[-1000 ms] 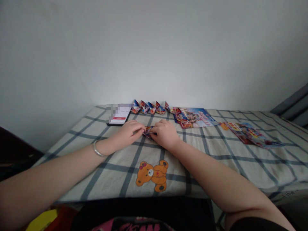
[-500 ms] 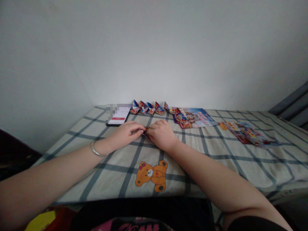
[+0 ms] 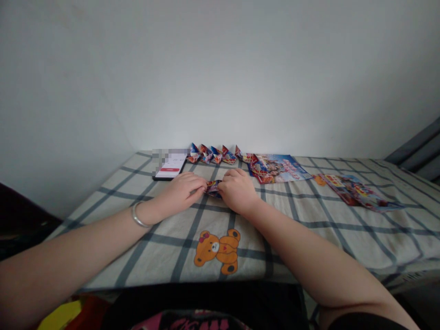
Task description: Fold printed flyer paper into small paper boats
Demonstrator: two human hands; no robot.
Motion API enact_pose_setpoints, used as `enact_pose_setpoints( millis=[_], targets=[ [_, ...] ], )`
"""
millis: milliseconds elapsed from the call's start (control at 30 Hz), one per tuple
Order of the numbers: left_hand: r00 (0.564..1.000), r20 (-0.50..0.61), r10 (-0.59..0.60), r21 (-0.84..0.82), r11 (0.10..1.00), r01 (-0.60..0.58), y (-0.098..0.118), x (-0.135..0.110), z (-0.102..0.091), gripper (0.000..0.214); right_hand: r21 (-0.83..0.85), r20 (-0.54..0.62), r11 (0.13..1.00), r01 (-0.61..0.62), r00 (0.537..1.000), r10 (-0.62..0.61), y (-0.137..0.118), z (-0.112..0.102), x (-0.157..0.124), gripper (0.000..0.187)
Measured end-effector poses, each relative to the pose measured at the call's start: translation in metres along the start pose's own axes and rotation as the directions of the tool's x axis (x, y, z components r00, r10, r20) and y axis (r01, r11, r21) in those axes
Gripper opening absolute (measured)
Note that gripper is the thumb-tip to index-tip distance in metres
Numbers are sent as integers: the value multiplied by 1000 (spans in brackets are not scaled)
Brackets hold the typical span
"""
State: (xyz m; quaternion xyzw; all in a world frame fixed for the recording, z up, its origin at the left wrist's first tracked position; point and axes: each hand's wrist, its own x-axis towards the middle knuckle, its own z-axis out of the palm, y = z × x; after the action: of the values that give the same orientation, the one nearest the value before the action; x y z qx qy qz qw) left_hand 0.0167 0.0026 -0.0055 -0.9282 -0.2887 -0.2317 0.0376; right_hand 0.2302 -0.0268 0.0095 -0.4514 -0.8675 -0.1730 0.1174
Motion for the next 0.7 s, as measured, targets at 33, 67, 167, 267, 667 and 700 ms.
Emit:
enact_pose_setpoints(
  millis=[33, 67, 167, 267, 667, 700],
  targets=[
    [1000, -3, 3, -5, 1000, -3, 0, 0, 0, 24, 5, 3, 1000, 8, 1000, -8, 0, -1, 0, 19],
    [1000, -7, 5, -9, 1000, -6, -1, 0, 0, 24, 10, 1, 1000, 20, 1000, -20, 1, -1, 0, 20],
    [1000, -14, 2, -12, 1000, -2, -3, -1, 1, 24, 54, -29, 996, 72, 997, -70, 4, 1, -1, 23],
    [1000, -27, 0, 1, 1000, 0, -6, -1, 1, 26, 161, -54, 983, 88, 995, -80, 8, 6, -3, 24],
    [974, -29, -225, -125, 968, 219, -14, 0, 0, 27, 378, -35, 910, -173, 979, 200, 19, 10, -5, 32],
    [971, -18, -240, -149, 961, 234, -15, 0, 0, 27, 381, -49, 911, -159, 980, 192, 20, 12, -4, 29]
  ],
)
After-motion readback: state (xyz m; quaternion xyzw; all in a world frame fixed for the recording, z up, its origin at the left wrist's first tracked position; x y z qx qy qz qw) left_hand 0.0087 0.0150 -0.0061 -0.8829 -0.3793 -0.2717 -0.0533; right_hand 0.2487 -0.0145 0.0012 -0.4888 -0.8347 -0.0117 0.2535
